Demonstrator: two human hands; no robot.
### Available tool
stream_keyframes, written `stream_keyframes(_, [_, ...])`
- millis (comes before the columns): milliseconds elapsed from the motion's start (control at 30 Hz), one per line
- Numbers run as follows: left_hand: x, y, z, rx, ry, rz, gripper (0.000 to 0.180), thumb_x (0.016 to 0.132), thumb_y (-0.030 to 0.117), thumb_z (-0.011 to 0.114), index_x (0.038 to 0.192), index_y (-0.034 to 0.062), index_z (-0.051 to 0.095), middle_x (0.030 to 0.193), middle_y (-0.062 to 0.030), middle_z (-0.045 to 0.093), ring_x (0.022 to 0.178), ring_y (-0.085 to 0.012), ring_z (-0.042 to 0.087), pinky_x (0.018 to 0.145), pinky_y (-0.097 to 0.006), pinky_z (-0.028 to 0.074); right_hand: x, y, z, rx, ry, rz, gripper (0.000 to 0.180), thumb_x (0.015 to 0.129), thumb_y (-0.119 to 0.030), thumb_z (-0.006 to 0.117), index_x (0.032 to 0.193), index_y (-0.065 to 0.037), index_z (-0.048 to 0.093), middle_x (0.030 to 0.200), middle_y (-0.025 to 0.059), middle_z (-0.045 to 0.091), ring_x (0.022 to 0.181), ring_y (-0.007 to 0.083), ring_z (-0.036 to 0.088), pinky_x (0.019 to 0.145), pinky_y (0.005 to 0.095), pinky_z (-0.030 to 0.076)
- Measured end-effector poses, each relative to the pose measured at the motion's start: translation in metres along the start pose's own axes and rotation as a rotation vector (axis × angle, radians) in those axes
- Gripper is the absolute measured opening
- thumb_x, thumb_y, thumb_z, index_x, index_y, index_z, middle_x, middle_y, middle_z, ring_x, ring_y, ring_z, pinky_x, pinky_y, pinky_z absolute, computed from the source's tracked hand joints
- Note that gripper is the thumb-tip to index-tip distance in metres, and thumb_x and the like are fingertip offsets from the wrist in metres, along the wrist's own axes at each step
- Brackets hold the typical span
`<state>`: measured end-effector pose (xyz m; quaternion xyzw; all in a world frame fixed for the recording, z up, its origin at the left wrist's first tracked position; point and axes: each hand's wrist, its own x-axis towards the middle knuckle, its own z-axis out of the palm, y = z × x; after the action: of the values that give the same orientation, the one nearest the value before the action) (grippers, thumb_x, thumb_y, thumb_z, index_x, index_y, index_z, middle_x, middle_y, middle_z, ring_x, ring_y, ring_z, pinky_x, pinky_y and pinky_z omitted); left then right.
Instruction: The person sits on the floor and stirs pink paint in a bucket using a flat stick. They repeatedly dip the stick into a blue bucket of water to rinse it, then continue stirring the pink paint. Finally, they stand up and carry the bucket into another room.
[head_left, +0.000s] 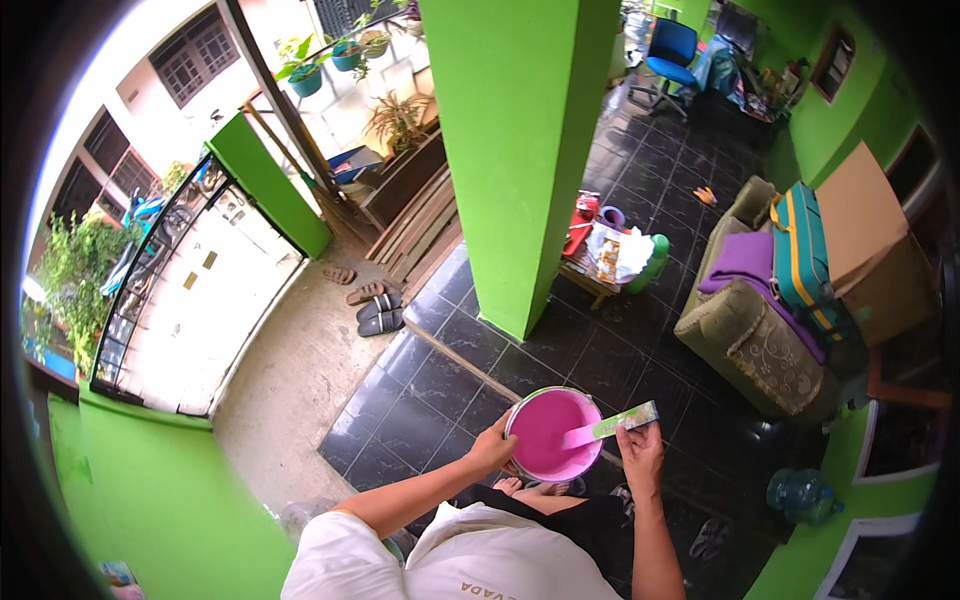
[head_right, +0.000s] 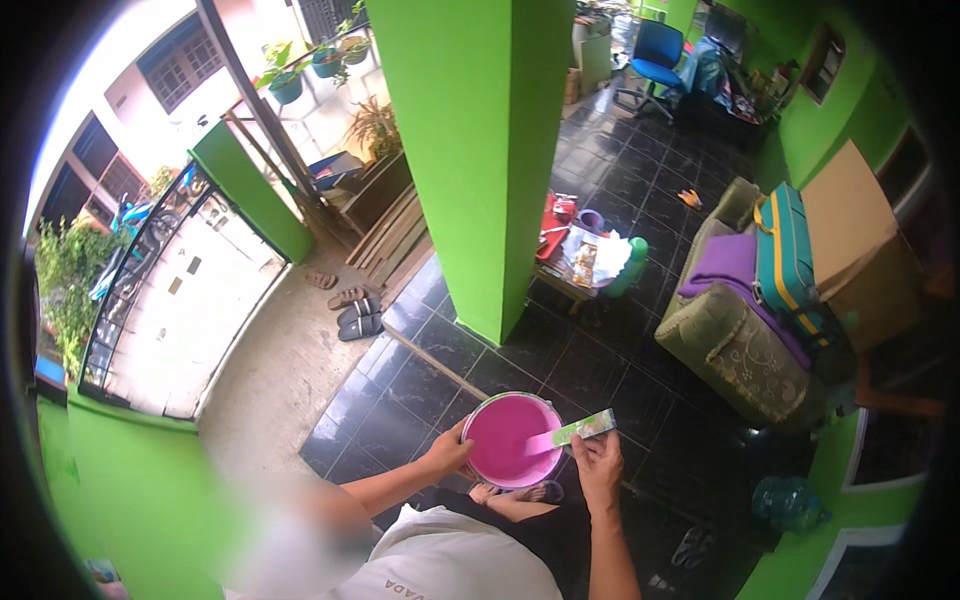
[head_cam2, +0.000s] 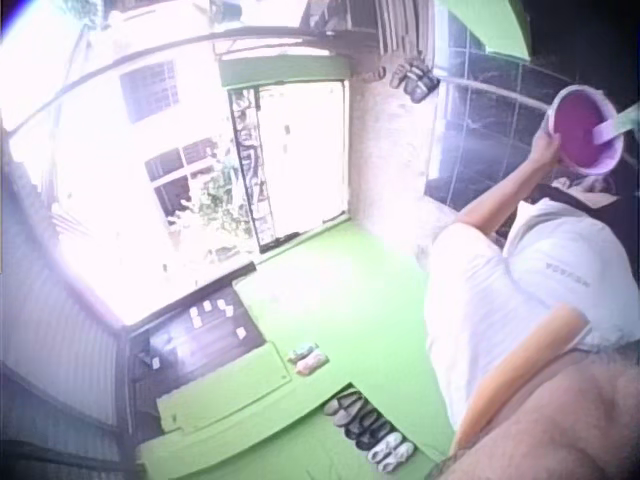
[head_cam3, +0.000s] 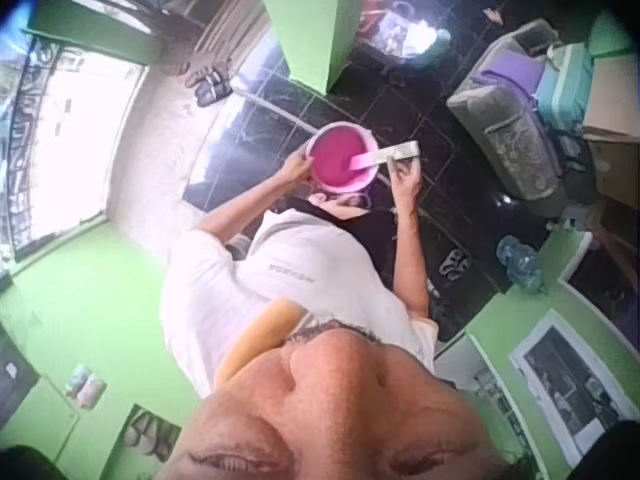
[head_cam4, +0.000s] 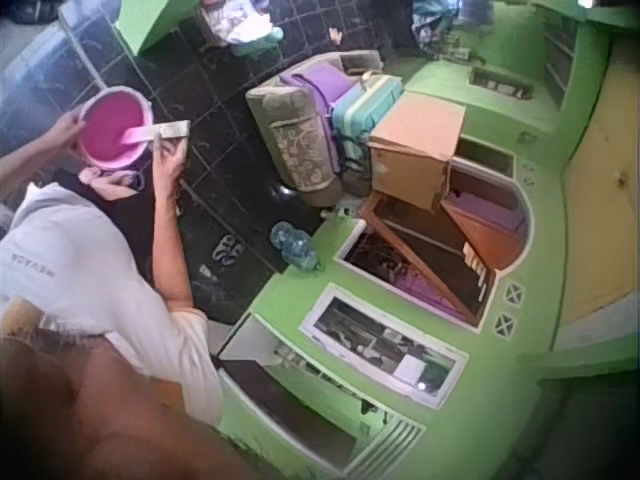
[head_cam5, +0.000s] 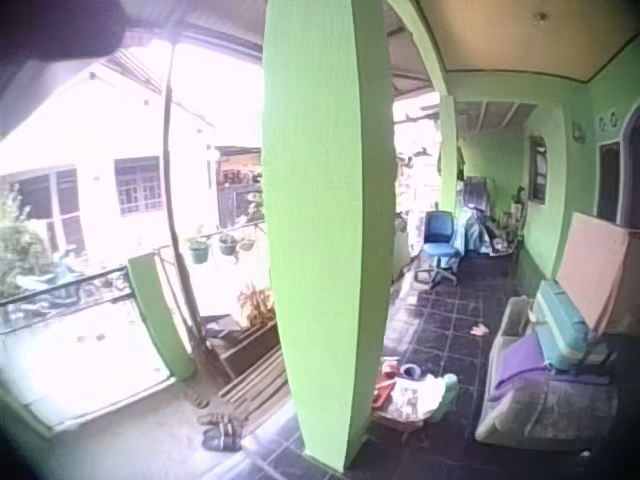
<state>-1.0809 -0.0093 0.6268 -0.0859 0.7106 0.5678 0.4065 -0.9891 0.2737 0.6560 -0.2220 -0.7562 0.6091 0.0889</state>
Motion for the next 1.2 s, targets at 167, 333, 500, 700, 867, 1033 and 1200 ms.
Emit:
stream_keyframes(167, [0.032, 0.011, -0.024, -0.194, 0.06, -0.073, 0.074, 0.098, 0.013, 0.049, 0.169, 0.0219, 0.029, 0.105, -0.0227, 0.075, 0.072, -0.0302, 0.079, 0.066, -0.041, 0.07, 0.07, 0.016, -0.003, 0.183, -0.094, -0.101, 0.066, 0.107, -0.032, 0.069, 0.156, 0.002, 0.039, 0.138, 0.023, 0.061, 0.119, 0.0289, 0.07, 0.101, 0.0381, 0.057])
stream_keyframes(333, [0.067, 0.06, 0.004, -0.287, 0.201, -0.078, 0.066, 0.1, 0.009, 0.049, 0.164, 0.0169, 0.036, 0.118, -0.0213, 0.072, 0.083, -0.033, 0.079, 0.071, -0.045, 0.071, 0.154, 0.103, -0.086, 0.067, -0.029, 0.199, 0.03, 0.113, -0.03, 0.058, 0.117, -0.001, 0.063, 0.12, 0.0142, 0.072, 0.106, 0.0211, 0.075, 0.09, 0.0345, 0.06])
stream_keyframes(500, [0.088, 0.111, 0.035, -0.471, 0.331, -0.186, 0.056, 0.102, 0.011, 0.051, 0.157, 0.0092, 0.041, 0.118, -0.0215, 0.072, 0.086, -0.0392, 0.079, 0.07, -0.052, 0.071, 0.234, 0.142, -0.197, -0.232, -0.014, 0.458, 0.021, 0.108, -0.017, 0.061, 0.109, 0.002, 0.067, 0.109, 0.0128, 0.074, 0.095, 0.0204, 0.077, 0.078, 0.0318, 0.062])
stream_keyframes(700, [0.12, 0.212, 0.072, -0.543, 0.31, -0.15, 0.044, 0.1, 0.008, 0.05, 0.143, 0.0006, 0.045, 0.117, -0.0267, 0.07, 0.086, -0.0415, 0.078, 0.069, -0.054, 0.071, 0.332, 0.126, -0.274, -0.279, 0.065, 0.415, 0.037, 0.101, -0.013, 0.065, 0.136, -0.001, 0.061, 0.116, 0.0148, 0.076, 0.094, 0.0243, 0.079, 0.086, 0.0376, 0.061])
stream_keyframes(867, [0.159, 0.293, 0.095, -0.486, 0.301, -0.072, 0.046, 0.099, 0.013, 0.053, 0.139, -0.0092, 0.047, 0.12, -0.0285, 0.068, 0.092, -0.0423, 0.077, 0.069, -0.052, 0.071, 0.38, 0.102, -0.289, -0.365, 0.036, 0.437, 0.035, 0.101, -0.024, 0.069, 0.128, -0.001, 0.068, 0.11, 0.0166, 0.078, 0.101, 0.0282, 0.078, 0.089, 0.0395, 0.06])
stream_keyframes(1033, [0.23, 0.333, 0.094, -0.511, 0.258, -0.036, 0.042, 0.1, 0.01, 0.049, 0.14, -0.0034, 0.044, 0.115, -0.0257, 0.069, 0.078, -0.0354, 0.077, 0.067, -0.051, 0.071, 0.354, 0.086, -0.309, -0.533, -0.02, 0.469, 0.035, 0.1, -0.029, 0.069, 0.123, -0.003, 0.071, 0.112, 0.0198, 0.078, 0.105, 0.0328, 0.076, 0.093, 0.0419, 0.06])
stream_keyframes(1200, [0.302, 0.382, 0.114, -0.429, 0.302, -0.034, 0.043, 0.1, 0.01, 0.048, 0.143, 0.0019, 0.045, 0.114, -0.0236, 0.068, 0.077, -0.0323, 0.075, 0.069, -0.054, 0.071, 0.296, 0.138, -0.356, -0.39, 0.076, 0.708, 0.029, 0.1, -0.027, 0.071, 0.119, -0.004, 0.072, 0.101, 0.0142, 0.079, 0.091, 0.0258, 0.078, 0.082, 0.039, 0.061])
